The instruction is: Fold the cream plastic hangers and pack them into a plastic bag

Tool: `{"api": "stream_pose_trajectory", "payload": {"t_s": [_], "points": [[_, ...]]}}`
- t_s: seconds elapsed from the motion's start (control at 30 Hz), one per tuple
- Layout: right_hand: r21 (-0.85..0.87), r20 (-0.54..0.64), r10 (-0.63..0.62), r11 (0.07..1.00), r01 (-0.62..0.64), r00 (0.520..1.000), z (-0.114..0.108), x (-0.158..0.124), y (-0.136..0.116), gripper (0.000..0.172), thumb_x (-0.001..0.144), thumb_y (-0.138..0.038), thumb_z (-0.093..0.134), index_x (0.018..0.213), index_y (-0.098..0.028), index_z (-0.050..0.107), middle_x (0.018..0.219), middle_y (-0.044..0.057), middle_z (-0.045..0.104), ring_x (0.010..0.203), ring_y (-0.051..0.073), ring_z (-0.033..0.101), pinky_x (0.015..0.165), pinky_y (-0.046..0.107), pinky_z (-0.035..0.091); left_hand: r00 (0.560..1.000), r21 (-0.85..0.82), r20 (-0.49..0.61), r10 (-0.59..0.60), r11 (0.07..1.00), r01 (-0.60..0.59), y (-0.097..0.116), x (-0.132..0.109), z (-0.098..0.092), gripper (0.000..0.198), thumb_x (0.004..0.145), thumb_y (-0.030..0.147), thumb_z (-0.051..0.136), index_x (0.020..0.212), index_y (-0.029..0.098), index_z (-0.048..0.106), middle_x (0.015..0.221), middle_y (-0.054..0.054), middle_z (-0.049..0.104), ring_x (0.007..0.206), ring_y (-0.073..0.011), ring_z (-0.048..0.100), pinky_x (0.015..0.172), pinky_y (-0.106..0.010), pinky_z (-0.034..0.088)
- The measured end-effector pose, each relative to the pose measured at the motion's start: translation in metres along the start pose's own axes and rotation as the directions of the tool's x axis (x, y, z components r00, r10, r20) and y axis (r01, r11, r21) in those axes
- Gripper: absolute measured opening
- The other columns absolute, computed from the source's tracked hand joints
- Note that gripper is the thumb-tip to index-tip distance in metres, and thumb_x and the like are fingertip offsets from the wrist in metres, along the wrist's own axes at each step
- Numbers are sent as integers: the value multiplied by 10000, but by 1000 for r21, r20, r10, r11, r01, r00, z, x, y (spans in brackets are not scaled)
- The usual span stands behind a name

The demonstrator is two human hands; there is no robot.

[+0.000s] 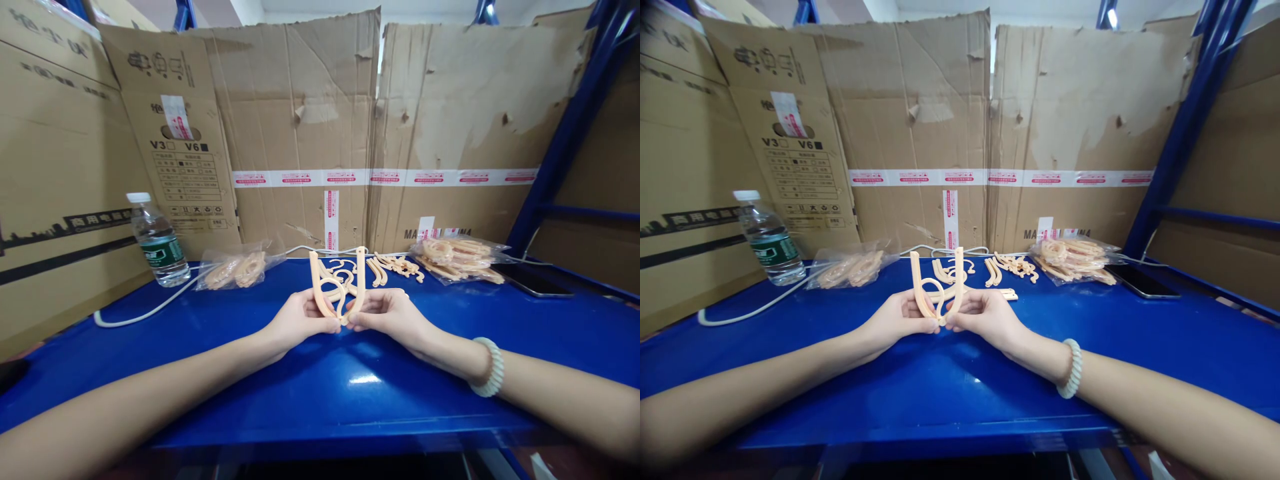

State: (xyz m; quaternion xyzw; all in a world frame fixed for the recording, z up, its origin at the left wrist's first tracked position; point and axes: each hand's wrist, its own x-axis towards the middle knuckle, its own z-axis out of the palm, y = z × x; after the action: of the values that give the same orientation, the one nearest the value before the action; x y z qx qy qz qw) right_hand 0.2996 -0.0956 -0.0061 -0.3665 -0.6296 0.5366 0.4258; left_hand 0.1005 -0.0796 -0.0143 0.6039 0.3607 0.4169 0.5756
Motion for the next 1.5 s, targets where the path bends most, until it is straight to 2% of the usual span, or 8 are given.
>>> {"api": "stream_pose_trajectory", "payload": {"t_s": [0.3,0.43,0.57,0.73,0.9,1.03,1.17,1.5], "points": [[58,-48,-15,998,18,999,-10,4,-4,336,571,-299,882,819,-148,712,806,30,732,741,145,679,691,255,560,999,-30,-47,-25,999,24,8,-4,1,327,582,177,866,769,122,603,667,-23,717,626,-139,690,625,-231,549],[7,7,-52,999,52,999,-41,11,-21,332,572,-285,892,819,-161,709,766,15,716,695,140,665,655,264,563,996,-94,-84,-21,995,13,20,-5,-4,337,578,184,879,759,126,601,700,-18,715,656,-127,694,654,-209,553],[-242,113,-116,960,140,987,-78,15,-43,308,608,-332,870,810,-152,722,718,23,712,599,138,642,579,266,536,995,-124,-99,-17,992,4,29,-3,-11,329,593,176,874,783,134,608,718,-16,711,683,-124,697,686,-204,564],[-644,178,-211,714,275,961,-107,14,-57,298,716,-427,788,831,-158,733,820,59,734,757,201,675,659,293,525,992,36,-119,47,998,-43,36,6,-33,267,660,257,811,790,158,600,798,-32,713,755,-124,702,745,-201,567],[-825,276,-234,439,355,932,-118,16,-59,230,805,-390,699,812,-162,726,833,62,717,780,202,655,680,294,489,996,250,-20,87,965,-79,50,19,-69,229,697,299,771,807,162,624,806,-39,720,789,-146,703,775,-245,560],[-853,343,-131,371,367,930,-115,17,-54,151,796,-305,676,785,-165,730,788,44,698,717,179,621,647,284,460,984,520,162,77,841,-151,54,23,-86,209,674,269,793,759,153,642,711,-26,708,699,-162,683,655,-253,530],[-870,359,7,364,332,933,-110,19,-48,91,736,-248,714,764,-163,732,660,10,657,594,145,559,546,254,403,945,703,306,113,643,-305,47,22,-84,156,692,280,763,743,163,673,726,-3,685,669,-136,621,610,-225,467],[-887,367,63,323,329,928,-106,21,-39,72,772,-213,690,770,-160,739,707,21,687,640,154,601,596,252,424,875,847,446,190,228,-481,36,23,-84,63,795,224,613,777,165,625,711,-1,617,636,-137,546,603,-235,382]]}}
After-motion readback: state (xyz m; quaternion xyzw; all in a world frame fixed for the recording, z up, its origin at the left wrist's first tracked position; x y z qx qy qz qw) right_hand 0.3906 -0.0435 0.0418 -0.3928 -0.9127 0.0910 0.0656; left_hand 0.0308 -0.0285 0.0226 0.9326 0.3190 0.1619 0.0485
